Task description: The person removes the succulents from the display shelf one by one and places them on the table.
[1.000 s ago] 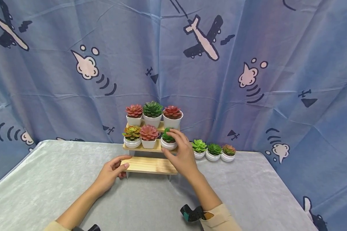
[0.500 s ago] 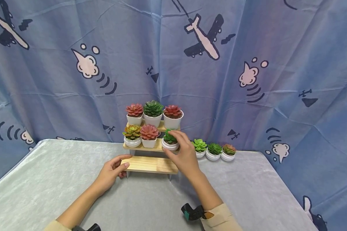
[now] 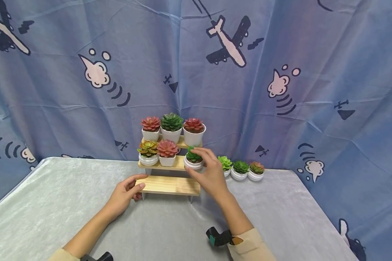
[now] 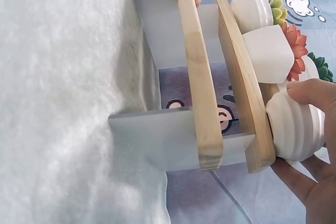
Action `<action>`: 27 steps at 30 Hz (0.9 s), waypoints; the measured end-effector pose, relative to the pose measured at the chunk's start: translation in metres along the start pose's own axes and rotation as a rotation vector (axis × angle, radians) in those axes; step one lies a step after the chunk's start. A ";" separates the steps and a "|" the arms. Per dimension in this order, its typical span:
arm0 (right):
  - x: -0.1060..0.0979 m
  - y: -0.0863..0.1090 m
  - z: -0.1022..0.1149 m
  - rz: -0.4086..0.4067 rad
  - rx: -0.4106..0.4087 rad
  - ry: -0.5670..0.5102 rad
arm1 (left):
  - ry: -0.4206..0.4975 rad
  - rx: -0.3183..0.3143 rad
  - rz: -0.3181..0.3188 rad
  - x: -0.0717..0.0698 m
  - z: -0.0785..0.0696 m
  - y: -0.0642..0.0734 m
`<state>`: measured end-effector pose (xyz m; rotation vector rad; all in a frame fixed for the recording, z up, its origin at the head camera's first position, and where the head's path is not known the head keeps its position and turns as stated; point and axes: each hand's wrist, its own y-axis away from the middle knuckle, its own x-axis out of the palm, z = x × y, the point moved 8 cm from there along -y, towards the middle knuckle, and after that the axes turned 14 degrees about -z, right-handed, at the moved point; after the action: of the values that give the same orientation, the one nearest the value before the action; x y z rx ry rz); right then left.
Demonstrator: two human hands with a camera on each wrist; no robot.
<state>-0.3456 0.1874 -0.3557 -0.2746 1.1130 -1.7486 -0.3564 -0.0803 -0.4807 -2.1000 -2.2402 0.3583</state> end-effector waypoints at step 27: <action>-0.055 0.029 -0.042 -0.127 0.088 0.067 | -0.022 -0.005 -0.009 -0.001 0.000 0.000</action>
<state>-0.3283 0.2541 -0.3850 -0.2391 1.0827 -1.9266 -0.3567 -0.0814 -0.4803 -2.0980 -2.2640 0.3783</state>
